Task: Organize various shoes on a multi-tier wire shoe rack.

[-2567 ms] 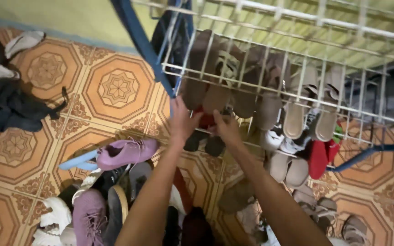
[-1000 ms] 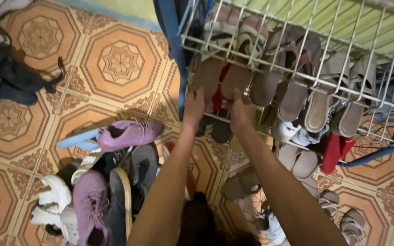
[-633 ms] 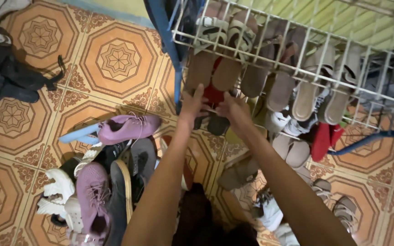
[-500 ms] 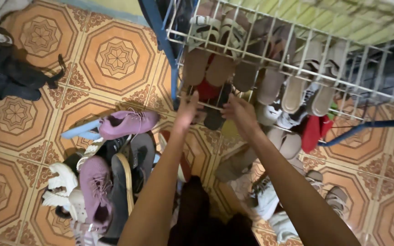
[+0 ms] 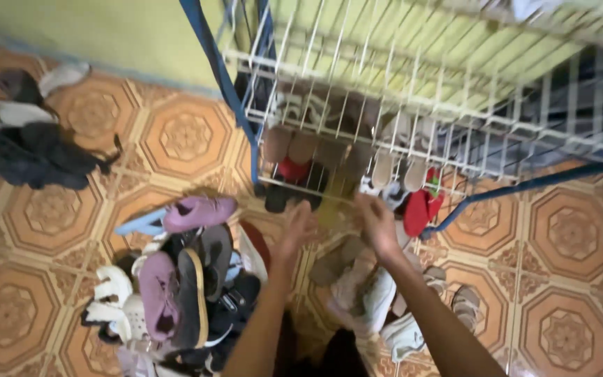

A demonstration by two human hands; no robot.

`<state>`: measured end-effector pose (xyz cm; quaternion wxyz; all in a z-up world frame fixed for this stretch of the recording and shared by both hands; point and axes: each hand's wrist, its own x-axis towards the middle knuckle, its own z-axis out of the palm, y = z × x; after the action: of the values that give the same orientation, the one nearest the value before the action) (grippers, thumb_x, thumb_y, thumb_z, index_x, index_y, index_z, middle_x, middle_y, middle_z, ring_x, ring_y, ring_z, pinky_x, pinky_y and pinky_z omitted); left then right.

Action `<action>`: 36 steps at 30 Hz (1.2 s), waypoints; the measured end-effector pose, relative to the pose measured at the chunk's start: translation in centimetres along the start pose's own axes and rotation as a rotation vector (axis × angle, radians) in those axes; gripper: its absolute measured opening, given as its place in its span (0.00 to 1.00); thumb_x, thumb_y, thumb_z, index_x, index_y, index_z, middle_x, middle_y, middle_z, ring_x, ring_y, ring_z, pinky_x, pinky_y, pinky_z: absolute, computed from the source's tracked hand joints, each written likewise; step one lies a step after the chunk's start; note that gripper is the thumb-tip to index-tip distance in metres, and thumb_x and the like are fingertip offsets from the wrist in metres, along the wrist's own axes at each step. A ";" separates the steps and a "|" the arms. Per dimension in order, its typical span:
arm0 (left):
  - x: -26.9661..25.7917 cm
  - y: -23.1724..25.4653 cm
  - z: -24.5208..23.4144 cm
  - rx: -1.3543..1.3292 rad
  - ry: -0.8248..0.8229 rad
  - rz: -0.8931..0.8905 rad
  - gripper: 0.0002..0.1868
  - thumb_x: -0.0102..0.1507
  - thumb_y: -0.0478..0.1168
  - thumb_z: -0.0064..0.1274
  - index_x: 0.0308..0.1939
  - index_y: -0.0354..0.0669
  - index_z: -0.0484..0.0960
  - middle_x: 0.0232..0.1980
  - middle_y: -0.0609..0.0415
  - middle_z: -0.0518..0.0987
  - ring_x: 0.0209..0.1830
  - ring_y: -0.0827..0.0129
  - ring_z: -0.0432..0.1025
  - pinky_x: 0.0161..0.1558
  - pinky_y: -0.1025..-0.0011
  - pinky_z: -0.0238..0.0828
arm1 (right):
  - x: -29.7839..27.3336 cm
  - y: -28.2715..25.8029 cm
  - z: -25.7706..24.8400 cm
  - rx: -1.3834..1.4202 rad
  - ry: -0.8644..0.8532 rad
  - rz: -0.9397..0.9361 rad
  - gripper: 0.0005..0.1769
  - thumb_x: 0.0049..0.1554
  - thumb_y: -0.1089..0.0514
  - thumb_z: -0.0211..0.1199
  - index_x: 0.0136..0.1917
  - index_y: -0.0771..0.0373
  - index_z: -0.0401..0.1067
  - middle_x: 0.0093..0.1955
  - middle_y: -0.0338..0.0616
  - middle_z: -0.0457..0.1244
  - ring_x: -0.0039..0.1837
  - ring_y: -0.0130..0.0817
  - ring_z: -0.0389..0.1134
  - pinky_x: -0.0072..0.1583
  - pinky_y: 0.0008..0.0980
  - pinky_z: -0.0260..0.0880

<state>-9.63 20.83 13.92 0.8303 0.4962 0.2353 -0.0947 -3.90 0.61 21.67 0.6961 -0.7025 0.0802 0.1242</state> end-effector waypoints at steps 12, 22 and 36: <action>-18.1 11.4 9.5 -0.184 -0.110 -0.052 0.33 0.68 0.60 0.42 0.70 0.44 0.67 0.64 0.50 0.78 0.63 0.63 0.74 0.60 0.63 0.72 | -17.5 -18.9 3.7 -0.128 0.118 0.021 0.25 0.64 0.55 0.56 0.72 0.63 0.64 0.52 0.51 0.70 0.49 0.33 0.72 0.46 0.31 0.73; -38.5 23.5 13.7 -0.013 -0.127 -0.017 0.35 0.69 0.60 0.33 0.74 0.45 0.66 0.68 0.44 0.74 0.64 0.59 0.72 0.63 0.61 0.69 | -35.1 -23.6 5.1 -0.813 0.065 -0.560 0.33 0.63 0.57 0.54 0.79 0.64 0.55 0.83 0.62 0.46 0.84 0.59 0.45 0.80 0.47 0.44; -47.6 9.7 11.8 0.103 -0.439 0.327 0.31 0.74 0.54 0.34 0.75 0.39 0.61 0.73 0.42 0.68 0.67 0.57 0.69 0.62 0.58 0.70 | -47.4 -15.3 -2.7 -0.623 0.229 0.168 0.30 0.68 0.46 0.41 0.82 0.49 0.51 0.82 0.49 0.49 0.81 0.49 0.48 0.78 0.46 0.46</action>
<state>-43.82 11.67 49.21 0.8392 0.5369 -0.0387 -0.0767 -44.70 -4.71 49.93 0.4218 -0.8818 0.1737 0.1199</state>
